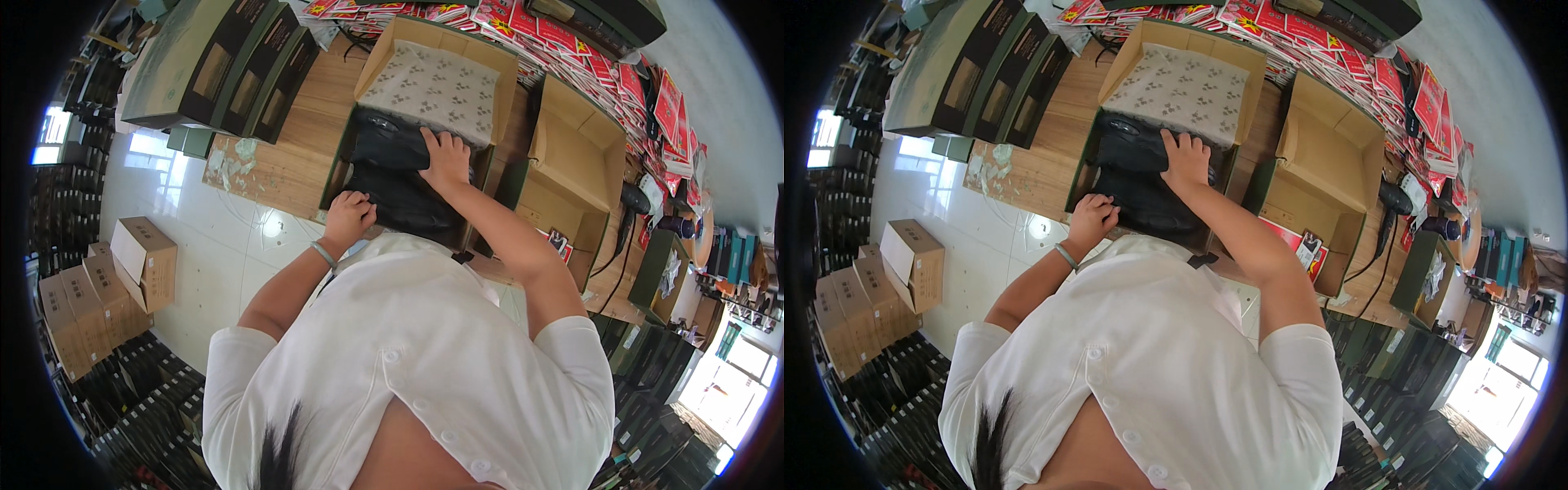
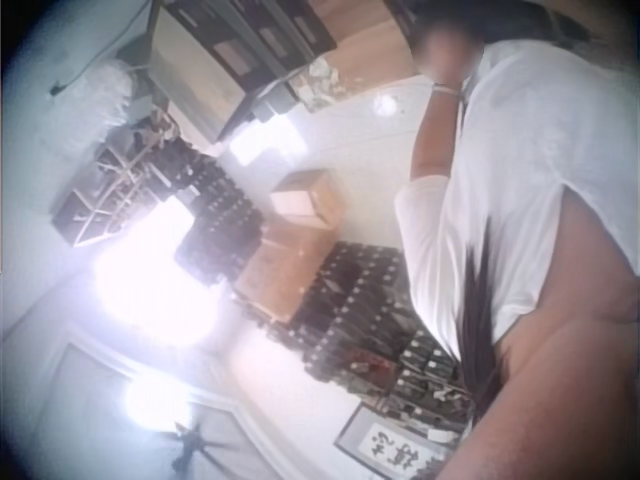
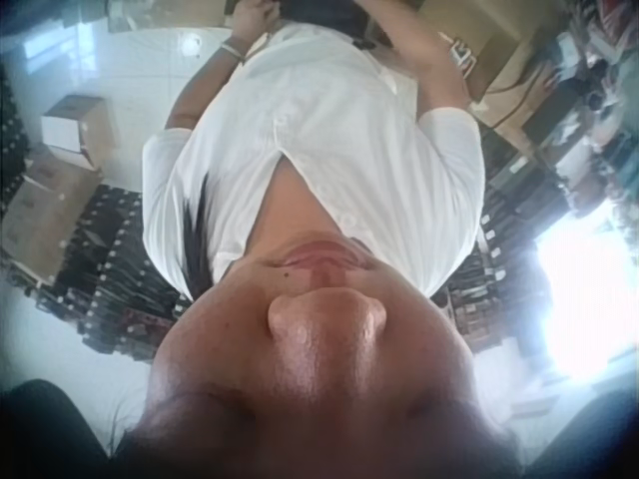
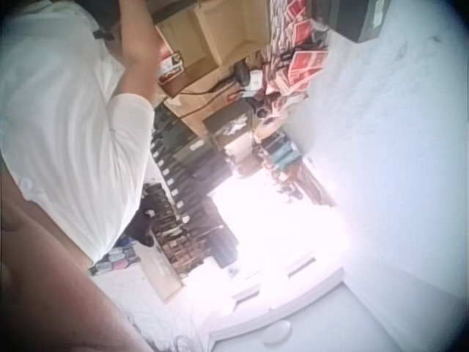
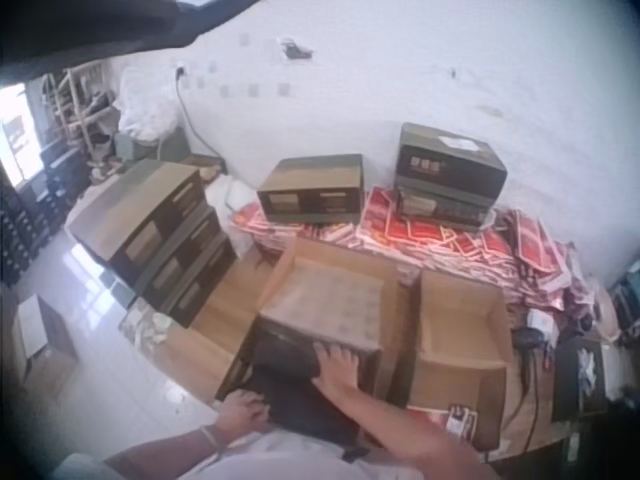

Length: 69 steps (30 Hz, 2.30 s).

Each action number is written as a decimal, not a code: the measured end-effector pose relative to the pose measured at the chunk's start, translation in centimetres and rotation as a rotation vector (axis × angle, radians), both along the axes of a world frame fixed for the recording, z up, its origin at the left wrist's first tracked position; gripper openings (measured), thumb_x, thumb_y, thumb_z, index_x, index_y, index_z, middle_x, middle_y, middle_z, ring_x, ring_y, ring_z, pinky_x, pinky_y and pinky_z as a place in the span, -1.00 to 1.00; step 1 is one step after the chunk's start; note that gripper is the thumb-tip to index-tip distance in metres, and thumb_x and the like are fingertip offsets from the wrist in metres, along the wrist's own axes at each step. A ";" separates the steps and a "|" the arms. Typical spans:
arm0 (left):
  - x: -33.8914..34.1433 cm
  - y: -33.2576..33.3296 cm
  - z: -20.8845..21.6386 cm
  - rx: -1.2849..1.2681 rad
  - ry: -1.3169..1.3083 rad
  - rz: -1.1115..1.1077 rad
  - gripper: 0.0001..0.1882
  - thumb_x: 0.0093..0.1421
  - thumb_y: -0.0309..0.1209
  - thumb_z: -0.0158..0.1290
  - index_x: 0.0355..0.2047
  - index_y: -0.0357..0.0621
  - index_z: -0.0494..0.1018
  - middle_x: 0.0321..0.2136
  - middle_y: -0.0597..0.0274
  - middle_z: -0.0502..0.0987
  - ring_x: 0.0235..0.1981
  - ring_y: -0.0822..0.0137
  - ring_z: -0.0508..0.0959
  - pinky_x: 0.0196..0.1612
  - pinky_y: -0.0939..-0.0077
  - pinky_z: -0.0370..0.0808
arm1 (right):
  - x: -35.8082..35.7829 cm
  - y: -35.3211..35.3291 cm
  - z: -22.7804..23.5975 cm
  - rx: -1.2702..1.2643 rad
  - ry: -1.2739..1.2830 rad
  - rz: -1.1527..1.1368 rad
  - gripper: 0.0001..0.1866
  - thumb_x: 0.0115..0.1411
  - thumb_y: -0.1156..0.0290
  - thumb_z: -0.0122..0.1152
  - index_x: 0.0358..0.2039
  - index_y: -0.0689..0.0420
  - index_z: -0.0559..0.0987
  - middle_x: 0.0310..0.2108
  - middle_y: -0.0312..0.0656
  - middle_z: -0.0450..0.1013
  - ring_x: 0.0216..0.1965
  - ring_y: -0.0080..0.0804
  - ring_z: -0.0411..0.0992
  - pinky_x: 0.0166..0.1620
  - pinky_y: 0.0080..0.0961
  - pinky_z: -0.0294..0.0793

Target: The person places a black shoe into a green box, closes it, and uses a hairdryer to heat a label on the box. They then stack multiple green boxes on the floor and on a table, moving them between locations.

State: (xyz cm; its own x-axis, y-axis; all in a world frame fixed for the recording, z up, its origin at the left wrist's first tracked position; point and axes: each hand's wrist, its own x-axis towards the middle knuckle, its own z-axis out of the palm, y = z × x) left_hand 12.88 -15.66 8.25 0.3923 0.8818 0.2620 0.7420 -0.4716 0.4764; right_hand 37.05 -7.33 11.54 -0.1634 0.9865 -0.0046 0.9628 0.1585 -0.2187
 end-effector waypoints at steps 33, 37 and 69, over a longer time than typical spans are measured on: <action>11.1 5.9 5.9 -0.389 -0.359 -0.389 0.38 -0.24 -0.01 0.42 0.35 -0.25 -0.30 0.28 -0.19 0.03 0.31 -0.03 0.10 0.33 0.25 0.08 | -2.1 -0.4 17.6 -0.452 -0.794 0.601 -0.30 -0.29 0.16 0.49 -0.08 0.15 0.54 -0.16 -0.18 0.51 -0.10 -0.24 0.47 -0.10 -0.34 0.37; 10.7 5.1 5.6 -0.499 -0.590 -0.231 0.33 -0.24 -0.20 0.45 0.34 -0.28 -0.26 0.20 -0.19 0.19 0.24 -0.02 0.24 0.27 0.33 0.20 | -0.8 -0.1 20.3 -0.394 -0.305 0.389 -0.29 -0.07 0.14 0.41 0.13 0.02 0.43 0.00 -0.11 0.43 0.04 -0.14 0.40 0.03 -0.25 0.35; 1.3 0.3 0.8 -0.016 0.173 -0.148 -0.65 0.25 -0.04 -0.06 -0.27 0.03 0.58 -0.28 0.31 0.48 -0.17 0.24 0.44 -0.08 0.25 0.29 | 1.5 0.8 8.6 -0.005 0.186 -0.167 0.02 -0.30 0.01 0.51 0.14 0.22 0.27 0.06 0.04 0.25 0.07 0.00 0.32 0.10 -0.21 0.33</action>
State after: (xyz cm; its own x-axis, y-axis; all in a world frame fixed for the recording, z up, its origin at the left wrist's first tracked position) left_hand 14.20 -15.39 9.00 0.5555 0.8147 0.1661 0.7368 -0.5749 0.3559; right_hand 38.52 -6.51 20.09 0.0039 1.0000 0.0058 0.9187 -0.0013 -0.3949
